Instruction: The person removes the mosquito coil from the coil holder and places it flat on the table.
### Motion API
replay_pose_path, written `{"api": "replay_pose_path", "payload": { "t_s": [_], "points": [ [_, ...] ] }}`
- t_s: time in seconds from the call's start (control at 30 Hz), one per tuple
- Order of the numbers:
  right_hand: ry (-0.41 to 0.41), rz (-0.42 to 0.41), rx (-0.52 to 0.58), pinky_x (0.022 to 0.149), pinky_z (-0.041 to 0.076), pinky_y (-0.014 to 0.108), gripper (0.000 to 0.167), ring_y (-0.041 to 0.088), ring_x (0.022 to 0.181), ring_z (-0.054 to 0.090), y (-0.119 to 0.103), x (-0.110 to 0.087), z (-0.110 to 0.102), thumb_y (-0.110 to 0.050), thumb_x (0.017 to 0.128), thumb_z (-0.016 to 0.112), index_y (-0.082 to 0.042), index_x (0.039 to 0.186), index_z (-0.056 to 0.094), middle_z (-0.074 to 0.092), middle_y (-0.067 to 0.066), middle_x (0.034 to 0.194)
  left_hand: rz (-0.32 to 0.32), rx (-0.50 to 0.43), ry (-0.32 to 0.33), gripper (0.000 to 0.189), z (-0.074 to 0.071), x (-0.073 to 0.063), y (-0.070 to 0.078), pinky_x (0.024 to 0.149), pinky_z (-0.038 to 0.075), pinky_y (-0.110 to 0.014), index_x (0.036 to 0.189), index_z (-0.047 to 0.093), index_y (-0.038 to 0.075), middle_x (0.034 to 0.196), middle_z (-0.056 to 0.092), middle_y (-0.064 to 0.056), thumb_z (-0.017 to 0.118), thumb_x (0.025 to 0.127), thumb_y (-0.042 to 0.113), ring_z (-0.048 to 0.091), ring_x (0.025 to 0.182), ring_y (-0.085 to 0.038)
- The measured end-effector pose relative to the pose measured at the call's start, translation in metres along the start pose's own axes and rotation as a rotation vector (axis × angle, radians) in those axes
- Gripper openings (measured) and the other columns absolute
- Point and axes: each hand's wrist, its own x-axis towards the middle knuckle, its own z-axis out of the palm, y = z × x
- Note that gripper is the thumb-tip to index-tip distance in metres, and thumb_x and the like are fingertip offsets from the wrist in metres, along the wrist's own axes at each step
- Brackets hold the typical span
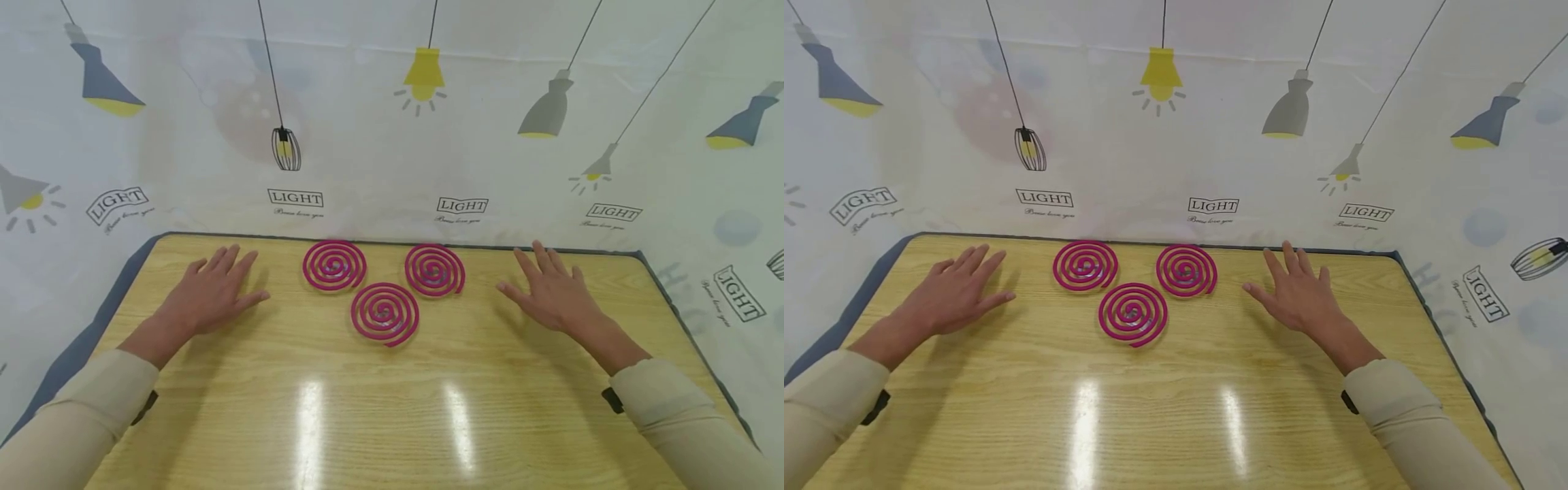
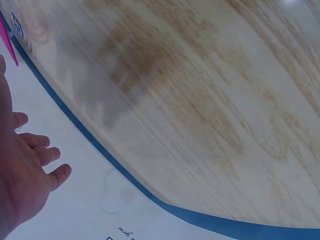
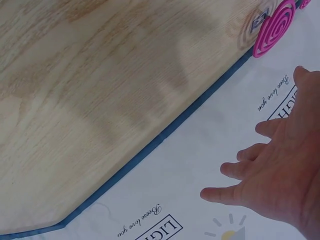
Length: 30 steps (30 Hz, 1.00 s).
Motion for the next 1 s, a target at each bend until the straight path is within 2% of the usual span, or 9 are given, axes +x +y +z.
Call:
{"api": "replay_pose_path", "payload": {
  "t_s": [0.33,0.73,0.9,1.0],
  "points": [
    [-0.004,-0.012,-0.013,0.103,0.015,0.079,0.088,0.051,0.143,0.013,-0.004,0.001,-0.01,-0.071,0.095,0.027,-0.009,0.156,0.018,0.008,0.028,0.159,0.006,-0.02,0.023,0.083,-0.009,0.006,0.006,0.105,0.03,-0.069,0.151,0.028,0.002,0.152,0.027,-0.031,0.038,0.097,0.064,0.029,0.138,-0.048],
    [0.026,-0.058,-0.08,0.102,0.027,0.074,0.086,0.05,0.14,0.023,-0.011,0.009,-0.022,-0.069,0.096,0.027,-0.006,0.153,0.025,0.016,0.03,0.157,0.019,-0.017,-0.018,0.087,-0.025,0.022,0.018,0.109,0.026,-0.068,0.154,0.021,0.003,0.156,0.021,-0.029,0.031,0.096,0.067,0.025,0.141,-0.047],
    [-0.007,-0.077,-0.023,0.106,0.031,0.068,0.086,0.053,0.139,0.022,-0.014,0.015,-0.031,-0.067,0.097,0.029,-0.001,0.152,0.024,0.015,0.034,0.155,0.034,-0.017,-0.05,0.091,-0.035,0.032,0.032,0.111,0.024,-0.067,0.153,0.018,-0.001,0.157,0.019,-0.028,0.028,0.096,0.069,0.02,0.143,-0.046],
    [-0.045,-0.059,0.033,0.107,0.029,0.068,0.088,0.052,0.141,0.017,-0.016,0.018,-0.037,-0.069,0.096,0.028,-0.002,0.153,0.02,0.011,0.033,0.156,0.046,-0.021,-0.061,0.093,-0.04,0.038,0.041,0.113,0.023,-0.065,0.153,0.017,-0.002,0.158,0.018,-0.026,0.027,0.095,0.07,0.019,0.145,-0.044]
  ]
}}
